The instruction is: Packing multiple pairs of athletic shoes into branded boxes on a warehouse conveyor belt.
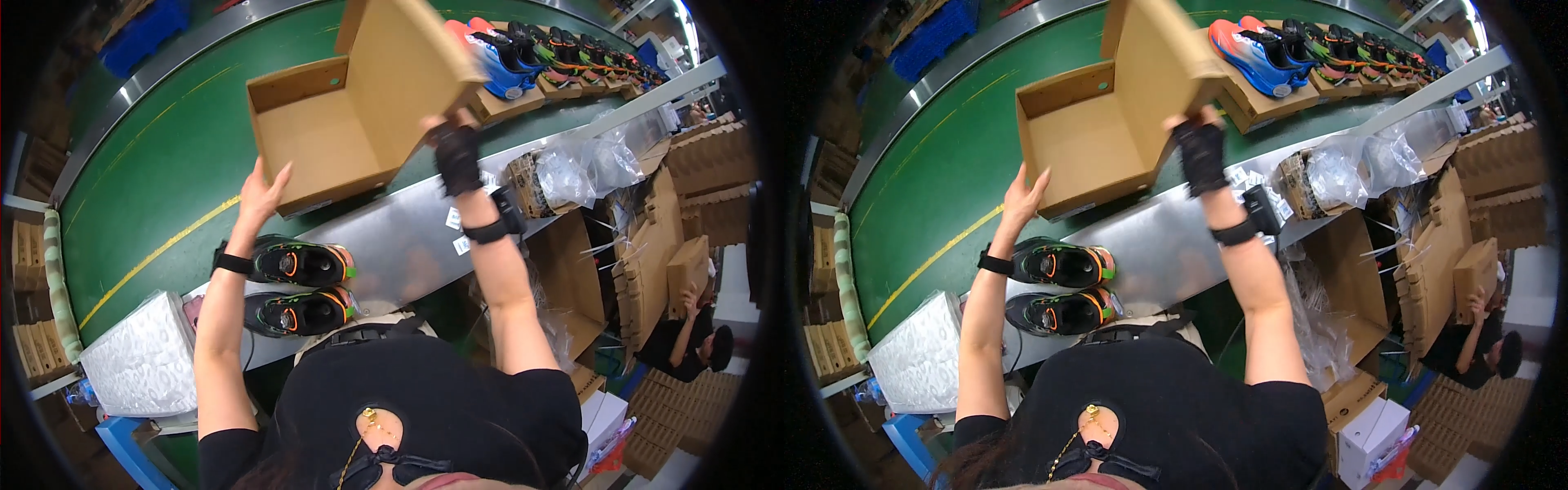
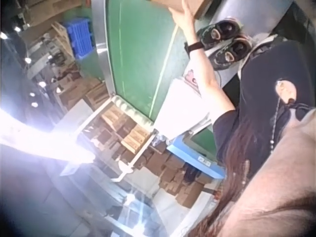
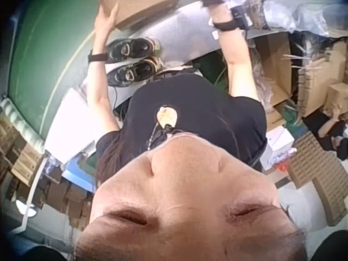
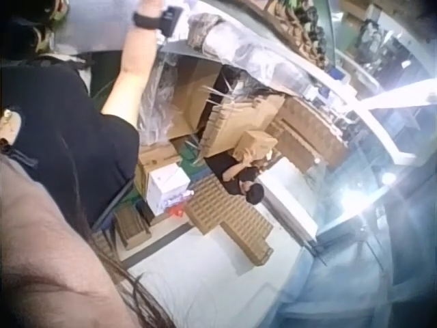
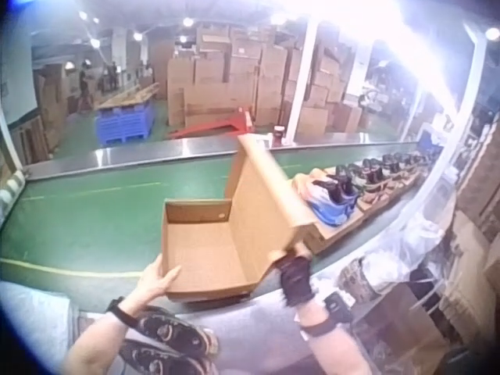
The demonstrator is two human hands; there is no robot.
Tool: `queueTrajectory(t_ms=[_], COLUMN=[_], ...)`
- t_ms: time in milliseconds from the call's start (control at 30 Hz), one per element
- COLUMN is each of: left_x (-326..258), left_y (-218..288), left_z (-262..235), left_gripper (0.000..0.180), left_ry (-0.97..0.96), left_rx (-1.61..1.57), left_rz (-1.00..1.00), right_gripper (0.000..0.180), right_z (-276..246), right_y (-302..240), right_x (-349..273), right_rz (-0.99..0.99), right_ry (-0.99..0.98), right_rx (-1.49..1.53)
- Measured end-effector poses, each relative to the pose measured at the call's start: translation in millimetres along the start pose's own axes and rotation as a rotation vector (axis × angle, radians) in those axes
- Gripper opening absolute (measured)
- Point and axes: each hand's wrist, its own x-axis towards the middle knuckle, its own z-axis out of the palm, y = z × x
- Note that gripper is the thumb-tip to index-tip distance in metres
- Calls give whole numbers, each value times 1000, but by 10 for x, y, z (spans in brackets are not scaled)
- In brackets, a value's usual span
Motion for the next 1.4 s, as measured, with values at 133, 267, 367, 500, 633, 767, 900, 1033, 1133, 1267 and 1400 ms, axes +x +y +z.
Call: queueTrajectory(t_ms=[133,267,367,500,633,767,900,1033,1133,1267,1400], left_x=[-349,-531,-761,-1321,-1987,-2822,-3508,-3519,-3520,-3726,-3597], left_y=[-398,-734,-911,-1267,-1694,-2622,-3146,-2648,-2527,-2756,-2560], left_z=[-290,-288,-446,-946,-1472,-1922,-2197,-2299,-2298,-2370,-2693], left_gripper=[61,57,50,39,32,26,36,63,63,40,29], left_ry=[-274,-161,-4,215,482,696,518,349,328,456,661], left_rx=[-74,-66,-352,-488,-398,38,563,591,635,692,508], left_rz=[-377,-293,-421,-544,-656,-669,-956,-1019,-1019,-829,-800], right_gripper=[36,37,24,14,12,10,33,51,37,34,33], right_z=[-638,-1743,-1967,-1210,-979,65,954,1541,1732,1905,1862], right_y=[138,1302,1870,1359,1475,633,368,655,1103,1102,1168], right_x=[207,117,-123,-429,-476,-505,-418,-512,-712,-834,-845], right_rz=[339,431,-20,-111,-351,-657,-414,-407,-169,-173,-213], right_ry=[37,282,-119,-140,-192,-134,-317,-786,-1190,-1187,-1189], right_rx=[317,-316,-1495,-1513,-1194,-996,-845,-901,-1125,-1149,-1103])
